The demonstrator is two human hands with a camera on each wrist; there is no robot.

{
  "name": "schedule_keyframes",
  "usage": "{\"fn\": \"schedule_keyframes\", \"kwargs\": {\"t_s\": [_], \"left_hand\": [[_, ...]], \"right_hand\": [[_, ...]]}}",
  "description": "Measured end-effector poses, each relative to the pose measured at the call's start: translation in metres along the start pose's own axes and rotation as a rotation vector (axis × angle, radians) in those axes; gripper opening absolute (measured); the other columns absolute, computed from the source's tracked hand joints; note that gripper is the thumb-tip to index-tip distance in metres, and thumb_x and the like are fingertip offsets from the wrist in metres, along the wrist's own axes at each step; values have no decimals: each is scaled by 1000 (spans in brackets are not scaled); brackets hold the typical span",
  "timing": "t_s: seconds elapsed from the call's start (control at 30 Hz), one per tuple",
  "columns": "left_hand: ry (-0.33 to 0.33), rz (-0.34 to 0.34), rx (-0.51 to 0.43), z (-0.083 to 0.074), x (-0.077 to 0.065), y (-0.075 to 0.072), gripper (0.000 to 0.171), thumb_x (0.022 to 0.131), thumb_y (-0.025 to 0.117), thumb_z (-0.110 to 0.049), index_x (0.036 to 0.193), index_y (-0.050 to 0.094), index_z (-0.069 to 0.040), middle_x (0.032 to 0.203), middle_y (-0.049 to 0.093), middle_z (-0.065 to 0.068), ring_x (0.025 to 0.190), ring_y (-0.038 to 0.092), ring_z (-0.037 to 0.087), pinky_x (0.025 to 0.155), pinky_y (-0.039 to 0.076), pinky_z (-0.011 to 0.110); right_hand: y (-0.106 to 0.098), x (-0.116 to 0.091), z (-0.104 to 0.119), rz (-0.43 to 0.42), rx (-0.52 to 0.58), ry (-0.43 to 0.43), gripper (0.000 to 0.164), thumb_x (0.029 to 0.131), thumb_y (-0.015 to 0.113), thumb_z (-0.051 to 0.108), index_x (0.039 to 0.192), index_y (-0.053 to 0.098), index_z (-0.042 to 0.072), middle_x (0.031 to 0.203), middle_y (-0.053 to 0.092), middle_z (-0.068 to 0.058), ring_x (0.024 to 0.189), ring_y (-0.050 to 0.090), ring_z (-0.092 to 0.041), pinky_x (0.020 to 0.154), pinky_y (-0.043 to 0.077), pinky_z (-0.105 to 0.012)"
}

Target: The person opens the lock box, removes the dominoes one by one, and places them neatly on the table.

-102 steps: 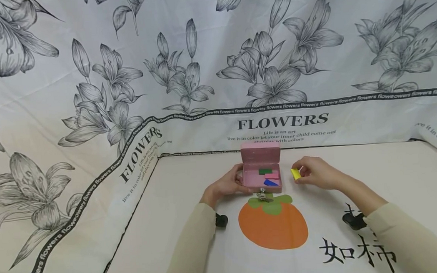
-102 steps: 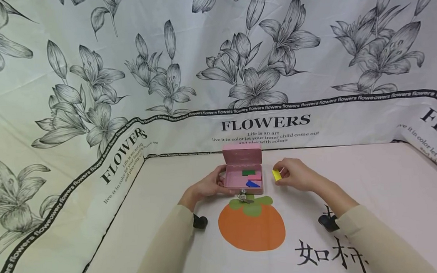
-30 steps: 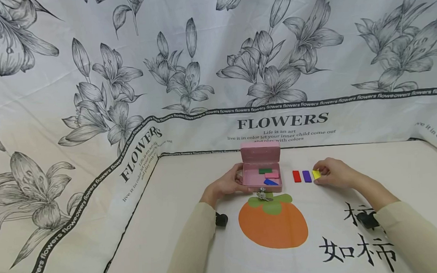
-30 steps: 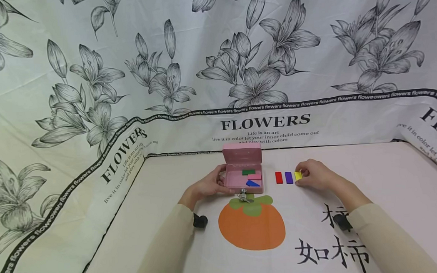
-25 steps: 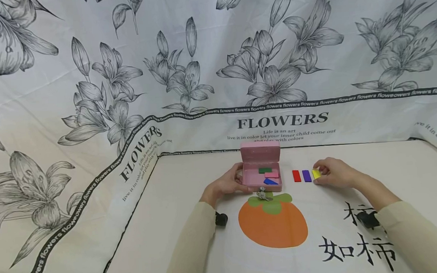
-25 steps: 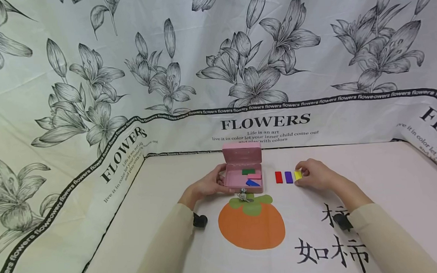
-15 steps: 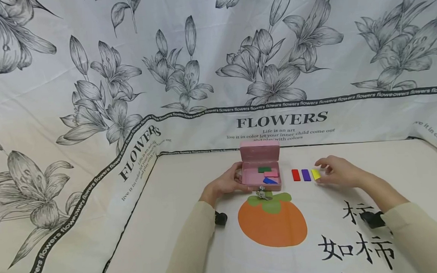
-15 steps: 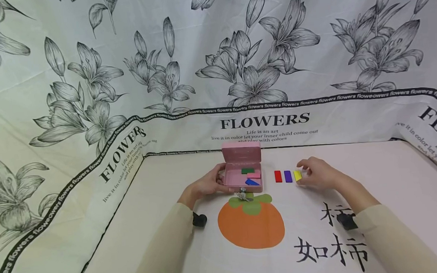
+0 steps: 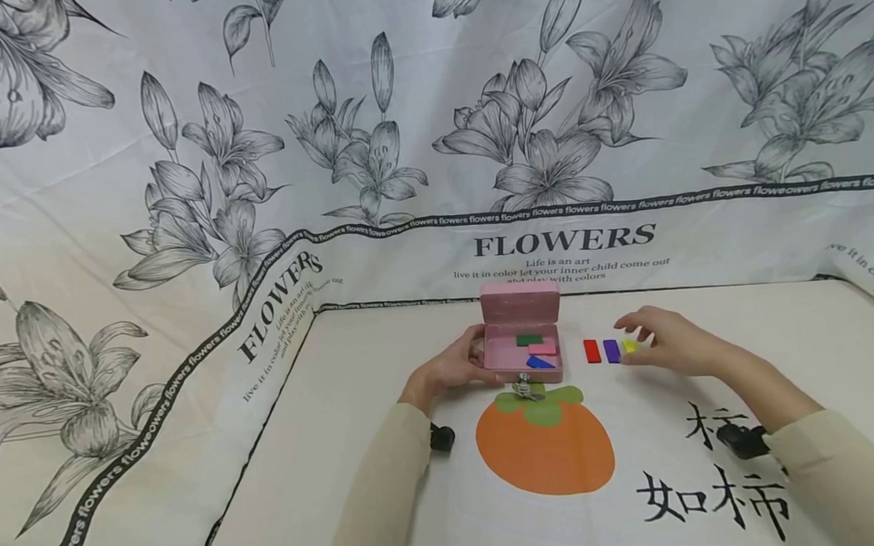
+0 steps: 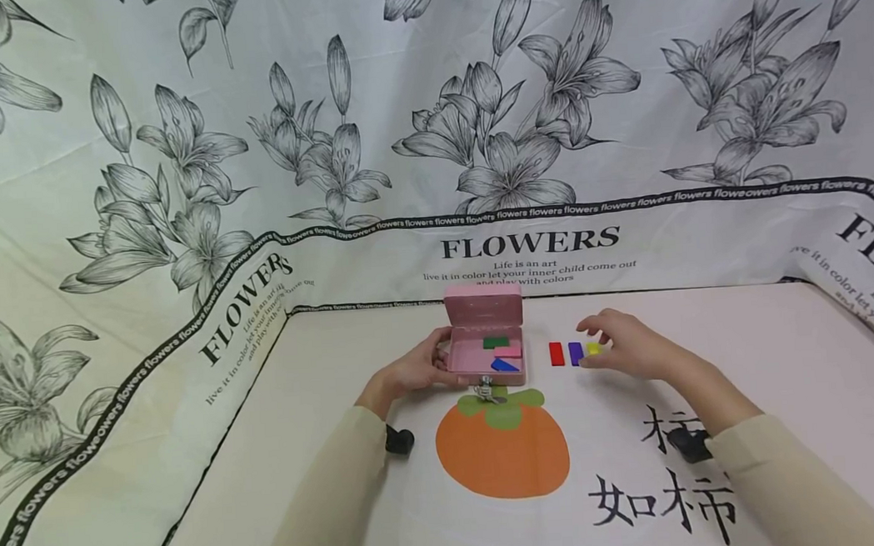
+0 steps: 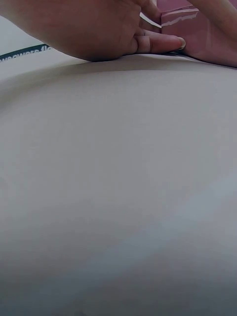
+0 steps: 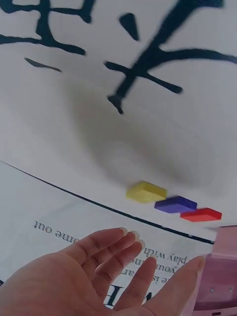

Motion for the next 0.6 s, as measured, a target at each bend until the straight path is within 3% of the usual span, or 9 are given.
{"fn": "schedule_keyframes", "kwargs": {"t_s": [0.33, 0.6], "left_hand": [[4, 1, -8, -1, 0, 0, 103, 79, 89, -8, 160, 26, -18, 119, 63, 6, 105, 60, 19, 112, 37, 42], [-11, -8, 14, 1, 0, 0, 105, 78, 90, -10, 161, 25, -21, 122, 61, 6, 105, 57, 20, 112, 36, 45]], "right_hand": [[4, 11, 38, -4, 23, -88, 49, 87, 82, 19, 127, 64, -3, 117, 64, -18, 101, 61, -31, 85, 55, -49], [14, 22, 54, 26, 44, -126, 47, 89, 80, 16, 128, 63, -4, 118, 64, -19, 103, 61, -34, 85, 56, -47]]}}
Point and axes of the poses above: each hand's wrist, its own x-axis towards the middle knuckle, its own y-axis out of the palm, z = x × y, the point moved 6 cm from there along x, towards the middle knuckle
